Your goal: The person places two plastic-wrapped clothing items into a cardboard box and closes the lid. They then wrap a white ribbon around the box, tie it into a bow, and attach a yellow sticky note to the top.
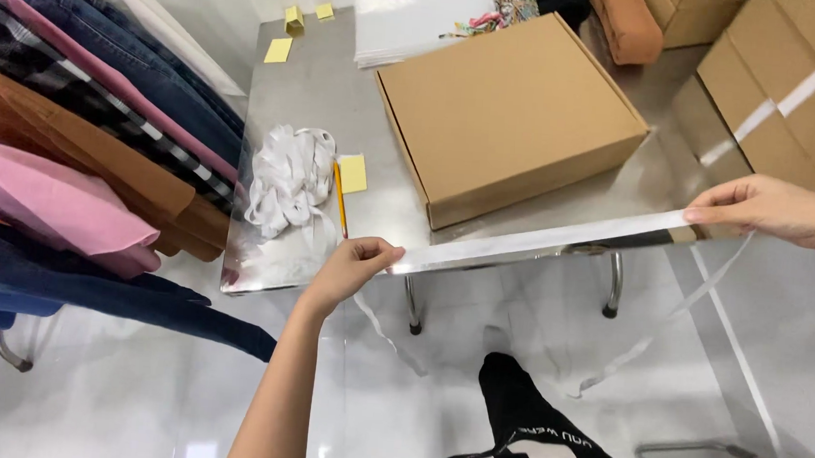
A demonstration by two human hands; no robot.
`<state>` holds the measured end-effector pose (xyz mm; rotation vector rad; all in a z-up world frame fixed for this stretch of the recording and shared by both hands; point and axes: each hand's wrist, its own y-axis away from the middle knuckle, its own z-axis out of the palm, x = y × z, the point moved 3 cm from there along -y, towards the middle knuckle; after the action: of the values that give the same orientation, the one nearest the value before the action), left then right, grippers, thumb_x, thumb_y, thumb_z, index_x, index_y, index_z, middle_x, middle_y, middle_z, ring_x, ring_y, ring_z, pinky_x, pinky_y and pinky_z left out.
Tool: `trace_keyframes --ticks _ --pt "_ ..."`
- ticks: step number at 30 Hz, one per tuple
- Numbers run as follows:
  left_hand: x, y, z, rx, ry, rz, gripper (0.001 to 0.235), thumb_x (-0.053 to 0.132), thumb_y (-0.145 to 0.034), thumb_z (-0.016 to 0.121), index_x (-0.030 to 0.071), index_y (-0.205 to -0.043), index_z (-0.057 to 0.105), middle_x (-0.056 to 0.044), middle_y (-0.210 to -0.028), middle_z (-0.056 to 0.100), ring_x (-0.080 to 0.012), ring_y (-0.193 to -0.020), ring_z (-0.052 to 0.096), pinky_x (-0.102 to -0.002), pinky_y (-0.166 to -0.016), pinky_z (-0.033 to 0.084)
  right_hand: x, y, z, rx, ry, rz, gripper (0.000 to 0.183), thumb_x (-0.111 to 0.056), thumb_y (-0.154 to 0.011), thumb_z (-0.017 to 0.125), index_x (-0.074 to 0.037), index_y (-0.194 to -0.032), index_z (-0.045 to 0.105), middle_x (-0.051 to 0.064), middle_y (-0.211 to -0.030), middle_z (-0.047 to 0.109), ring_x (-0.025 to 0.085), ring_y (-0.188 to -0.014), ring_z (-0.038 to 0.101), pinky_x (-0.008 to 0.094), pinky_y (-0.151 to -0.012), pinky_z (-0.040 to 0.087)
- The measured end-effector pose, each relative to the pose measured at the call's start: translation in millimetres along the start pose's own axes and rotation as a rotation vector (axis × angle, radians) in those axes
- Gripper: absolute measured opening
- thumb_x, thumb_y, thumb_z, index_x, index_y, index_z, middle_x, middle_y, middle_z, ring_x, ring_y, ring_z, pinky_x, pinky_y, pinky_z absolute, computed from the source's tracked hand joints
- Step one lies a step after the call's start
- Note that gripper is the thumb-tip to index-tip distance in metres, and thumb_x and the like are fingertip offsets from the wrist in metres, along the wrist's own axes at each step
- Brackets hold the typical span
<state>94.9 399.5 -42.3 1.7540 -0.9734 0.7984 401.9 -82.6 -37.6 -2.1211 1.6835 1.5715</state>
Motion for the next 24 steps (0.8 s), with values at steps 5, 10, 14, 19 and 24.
trace_keyframes --ticks 5,10,14,19,24 --pt "34 -66 -20 0.031 0.021 -0.101 0.036 0.041 -0.101 0.071 0.013 -0.079 0.069 0.005 -0.07 0.045 -0.0102 -0.063 0.029 -0.026 -0.061 0.021 -17 -122 -65 -0.008 -0.017 -0.11 0.026 -0.021 -0.094 0.084 0.005 -0.093 0.092 0.005 -0.068 0.051 0.017 -0.066 0.034 0.032 -0.061 0.017" --pt "37 -133 -36 0.114 0.078 -0.185 0.033 0.04 -0.101 0.071 0.016 -0.079 0.067 0.006 -0.073 0.045 -0.0098 -0.069 0.035 -0.024 -0.066 0.025 -64 -206 -106 0.087 0.067 -0.05 0.028 -0.02 -0.092 0.084 0.004 -0.104 0.091 0.011 -0.113 0.085 0.018 -0.111 0.066 0.027 -0.104 0.034" --pt "52 -156 -42 0.159 0.08 -0.245 0.026 0.04 -0.098 0.072 0.017 -0.086 0.074 0.008 -0.089 0.059 -0.0078 -0.086 0.05 -0.025 -0.079 0.034 -85 -261 -112 0.042 0.135 -0.042 0.032 -0.023 -0.093 0.083 0.004 -0.108 0.091 0.009 -0.118 0.085 0.017 -0.114 0.065 0.028 -0.106 0.035" --pt "19 -203 -51 0.282 0.162 -0.23 0.02 0.032 -0.098 0.076 0.012 -0.094 0.079 0.004 -0.095 0.074 -0.0072 -0.087 0.061 -0.023 -0.075 0.042 -78 -328 -115 0.02 0.104 -0.128 0.028 -0.025 -0.095 0.083 0.002 -0.1 0.091 0.008 -0.1 0.081 0.019 -0.096 0.062 0.026 -0.093 0.035" --pt "-18 -245 -58 0.412 0.123 -0.171 0.024 0.035 -0.098 0.076 0.016 -0.083 0.074 0.008 -0.085 0.067 -0.0065 -0.077 0.051 -0.023 -0.076 0.041 -84 -345 -111 0.063 0.088 -0.069 0.028 -0.03 -0.095 0.084 -0.002 -0.091 0.086 0.004 -0.108 0.081 0.019 -0.092 0.059 0.029 -0.084 0.034"
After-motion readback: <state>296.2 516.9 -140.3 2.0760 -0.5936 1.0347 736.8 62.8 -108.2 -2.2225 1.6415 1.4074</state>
